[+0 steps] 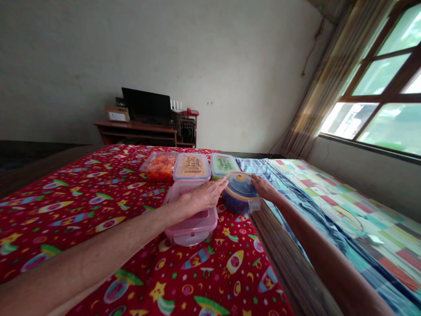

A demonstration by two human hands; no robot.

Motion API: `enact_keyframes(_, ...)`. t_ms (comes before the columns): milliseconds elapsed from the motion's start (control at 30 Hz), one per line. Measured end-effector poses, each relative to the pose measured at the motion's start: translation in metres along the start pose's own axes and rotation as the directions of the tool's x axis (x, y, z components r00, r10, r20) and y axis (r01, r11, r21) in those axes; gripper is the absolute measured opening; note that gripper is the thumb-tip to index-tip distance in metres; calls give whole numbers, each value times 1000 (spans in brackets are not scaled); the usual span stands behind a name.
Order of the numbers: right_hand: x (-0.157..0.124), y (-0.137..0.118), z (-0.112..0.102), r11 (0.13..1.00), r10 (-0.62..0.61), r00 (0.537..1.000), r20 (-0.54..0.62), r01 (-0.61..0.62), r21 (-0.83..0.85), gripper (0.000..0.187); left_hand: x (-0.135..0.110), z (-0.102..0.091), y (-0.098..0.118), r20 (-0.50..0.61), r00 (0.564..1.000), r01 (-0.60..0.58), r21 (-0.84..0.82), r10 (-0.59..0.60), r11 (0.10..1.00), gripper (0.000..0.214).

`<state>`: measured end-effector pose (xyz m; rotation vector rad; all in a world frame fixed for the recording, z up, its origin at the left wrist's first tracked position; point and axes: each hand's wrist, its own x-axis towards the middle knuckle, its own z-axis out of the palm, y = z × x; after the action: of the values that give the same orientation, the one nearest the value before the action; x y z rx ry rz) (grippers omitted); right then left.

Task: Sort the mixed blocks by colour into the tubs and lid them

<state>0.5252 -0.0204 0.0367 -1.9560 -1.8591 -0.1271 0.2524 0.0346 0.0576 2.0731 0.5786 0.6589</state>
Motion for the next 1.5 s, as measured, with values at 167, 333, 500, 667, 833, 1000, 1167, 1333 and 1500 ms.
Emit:
enact_keyframes(167, 2, -10, -7, 1000, 28, 998, 52, -27, -15, 40, 1, -4, 9, 27, 1000, 12, 111, -15, 994, 35)
enact_keyframes(333, 1, -19, -15, 986, 130, 990, 63, -136, 99, 40, -4, -6, 17, 59, 982, -174, 652, 179, 738, 53)
enact_keyframes(500, -13, -15, -18, 826, 337, 938, 79, -335, 454, 52, -60, -48, 7, 37, 997, -75, 754, 71, 652, 71)
enact_keyframes(667, -26, -20, -25, 660, 327, 922, 210, -382, 647, 50, -122, -67, -14, 25, 998, 25, 699, -59, 715, 95)
enact_keyframes(833, -33, -42, -33, 510, 329, 902, 279, -418, 752, 36, -136, -60, -21, 20, 1000, -14, 599, 2, 800, 110)
enact_keyframes(1000, -36, -53, -34, 451, 306, 898, 315, -428, 783, 30, -140, -49, -31, -1, 997, -57, 597, 72, 800, 105)
enact_keyframes(1167, -26, -54, -42, 491, 323, 910, 261, -397, 776, 25, -133, -42, -39, -59, 987, -82, 615, 150, 784, 89)
enact_keyframes(1333, -28, -56, -43, 496, 380, 869, 316, -480, 724, 20, -133, -42, -41, -44, 986, -106, 597, 164, 795, 83)
enact_keyframes(1500, -40, -50, -29, 471, 310, 897, 316, -433, 768, 34, -137, -37, -45, -82, 972, -132, 579, 219, 804, 90)
